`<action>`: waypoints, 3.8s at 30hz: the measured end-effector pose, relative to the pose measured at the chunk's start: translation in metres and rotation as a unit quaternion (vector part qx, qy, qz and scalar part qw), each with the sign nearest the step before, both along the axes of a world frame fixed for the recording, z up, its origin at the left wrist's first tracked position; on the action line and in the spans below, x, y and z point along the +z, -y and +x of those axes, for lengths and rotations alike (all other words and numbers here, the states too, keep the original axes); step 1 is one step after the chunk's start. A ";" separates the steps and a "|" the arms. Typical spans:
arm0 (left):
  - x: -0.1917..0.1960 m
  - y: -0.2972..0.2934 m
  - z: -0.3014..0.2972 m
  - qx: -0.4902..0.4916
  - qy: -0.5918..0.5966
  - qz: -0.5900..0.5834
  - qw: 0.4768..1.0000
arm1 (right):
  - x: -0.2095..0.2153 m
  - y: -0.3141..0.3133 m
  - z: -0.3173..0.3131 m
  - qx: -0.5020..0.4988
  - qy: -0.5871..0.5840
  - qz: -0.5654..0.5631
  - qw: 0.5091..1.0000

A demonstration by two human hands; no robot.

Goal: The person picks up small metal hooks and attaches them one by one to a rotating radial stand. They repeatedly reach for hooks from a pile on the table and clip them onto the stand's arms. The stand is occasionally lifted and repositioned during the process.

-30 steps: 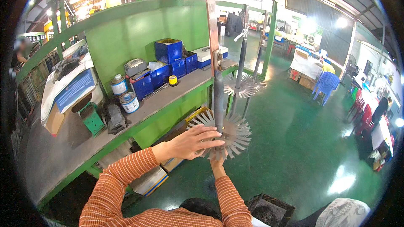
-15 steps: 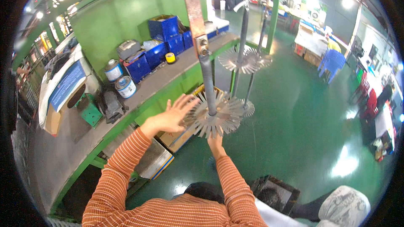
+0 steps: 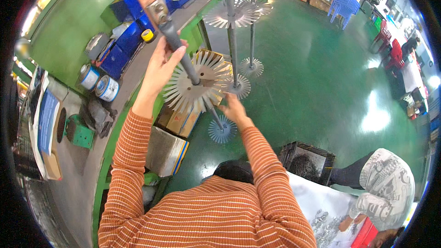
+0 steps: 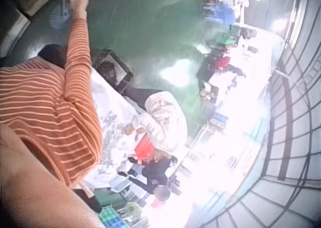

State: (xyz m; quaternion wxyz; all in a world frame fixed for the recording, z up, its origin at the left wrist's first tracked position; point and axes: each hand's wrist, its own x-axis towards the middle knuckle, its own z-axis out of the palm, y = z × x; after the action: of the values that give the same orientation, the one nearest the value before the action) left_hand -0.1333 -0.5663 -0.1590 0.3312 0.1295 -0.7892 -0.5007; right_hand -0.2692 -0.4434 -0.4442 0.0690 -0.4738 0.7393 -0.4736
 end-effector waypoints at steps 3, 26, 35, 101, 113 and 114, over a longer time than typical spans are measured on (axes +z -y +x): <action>-0.004 0.007 -0.017 0.059 -0.014 -0.025 0.998 | -0.014 -0.033 -0.111 -0.145 0.052 0.092 0.984; 0.002 -0.039 -0.079 0.438 -0.012 0.039 0.898 | 0.292 0.291 -0.476 -0.115 -0.089 0.005 0.989; 0.004 -0.075 -0.066 0.665 0.036 -0.248 0.703 | 0.284 0.322 -0.561 -0.159 -0.112 0.026 0.981; 0.093 -0.205 0.009 -0.178 -0.285 -0.099 0.937 | 0.297 0.123 -0.066 0.411 0.043 -0.125 0.902; 0.088 -0.208 -0.004 -0.212 -0.278 -0.093 0.932 | 0.308 0.170 -0.213 0.358 0.100 -0.095 0.923; 0.089 -0.207 -0.005 -0.213 -0.269 -0.097 0.934 | 0.308 0.175 -0.217 0.365 0.116 -0.102 0.918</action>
State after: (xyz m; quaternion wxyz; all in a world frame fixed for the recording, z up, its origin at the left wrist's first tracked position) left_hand -0.1384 -0.3591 -0.0696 0.4273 -0.2138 -0.7247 -0.4965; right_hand -0.4859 -0.6185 -0.1360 0.2736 -0.6572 0.4495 -0.5397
